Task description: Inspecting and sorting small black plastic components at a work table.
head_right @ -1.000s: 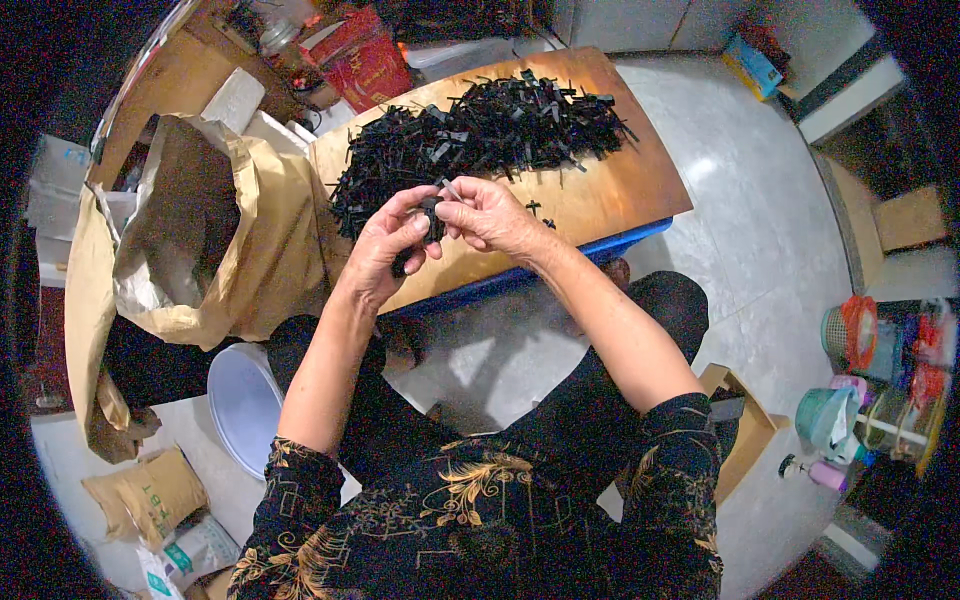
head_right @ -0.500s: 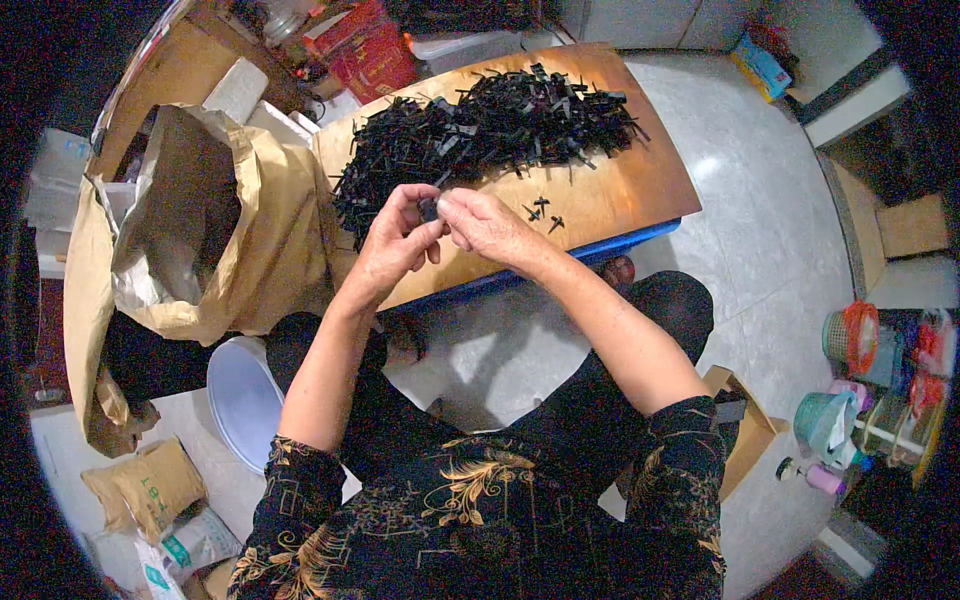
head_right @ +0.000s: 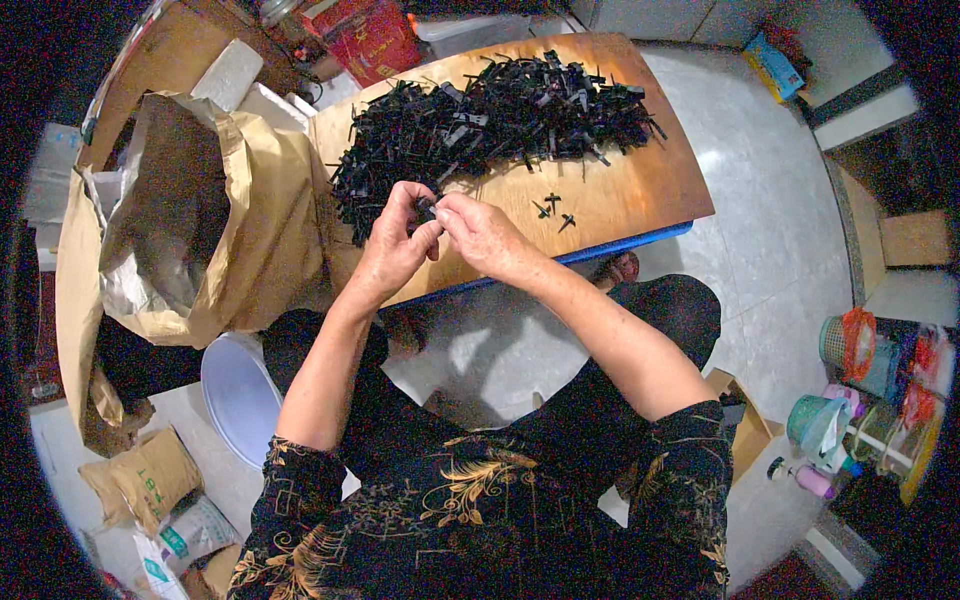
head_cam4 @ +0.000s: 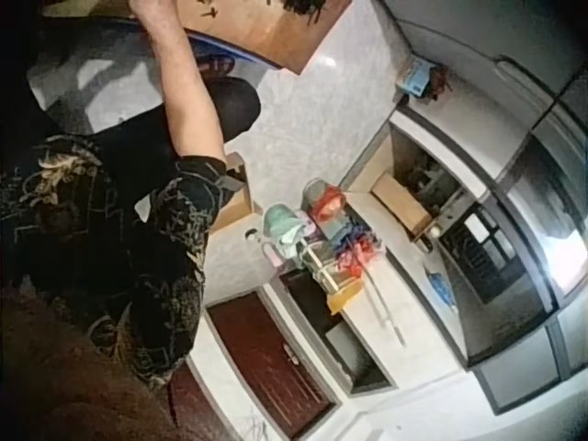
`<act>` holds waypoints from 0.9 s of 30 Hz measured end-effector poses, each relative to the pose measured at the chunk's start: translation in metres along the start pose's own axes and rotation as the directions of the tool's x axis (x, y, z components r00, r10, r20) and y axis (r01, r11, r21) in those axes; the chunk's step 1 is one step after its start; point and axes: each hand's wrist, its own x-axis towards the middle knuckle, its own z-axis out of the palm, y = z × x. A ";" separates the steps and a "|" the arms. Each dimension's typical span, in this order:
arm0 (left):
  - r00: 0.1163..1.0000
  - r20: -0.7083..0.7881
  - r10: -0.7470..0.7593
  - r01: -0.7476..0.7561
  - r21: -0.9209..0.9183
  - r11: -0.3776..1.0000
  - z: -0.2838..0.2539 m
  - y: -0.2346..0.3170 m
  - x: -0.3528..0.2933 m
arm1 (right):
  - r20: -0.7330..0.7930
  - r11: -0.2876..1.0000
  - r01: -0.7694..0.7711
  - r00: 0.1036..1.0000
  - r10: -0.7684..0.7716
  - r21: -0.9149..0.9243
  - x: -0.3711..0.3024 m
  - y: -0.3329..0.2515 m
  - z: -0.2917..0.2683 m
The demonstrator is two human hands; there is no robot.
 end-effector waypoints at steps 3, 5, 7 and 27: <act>0.996 -0.059 0.063 -0.051 0.193 0.980 -0.001 -0.001 0.000 | -0.039 0.998 0.040 0.998 -0.042 -0.043 0.005 -0.001 0.005; 0.960 -0.133 0.246 -0.179 0.384 0.906 0.000 -0.010 0.004 | -0.058 0.999 -0.008 0.998 0.005 -0.045 0.011 0.000 0.011; 0.959 -0.145 0.243 -0.172 0.380 0.909 -0.003 -0.011 0.007 | -0.078 0.997 -0.056 0.996 0.052 -0.048 0.016 0.003 0.011; 0.932 0.111 -0.346 0.291 -0.799 0.527 -0.032 -0.003 0.014 | 0.320 0.477 0.329 0.942 -0.102 -0.815 0.021 0.042 -0.029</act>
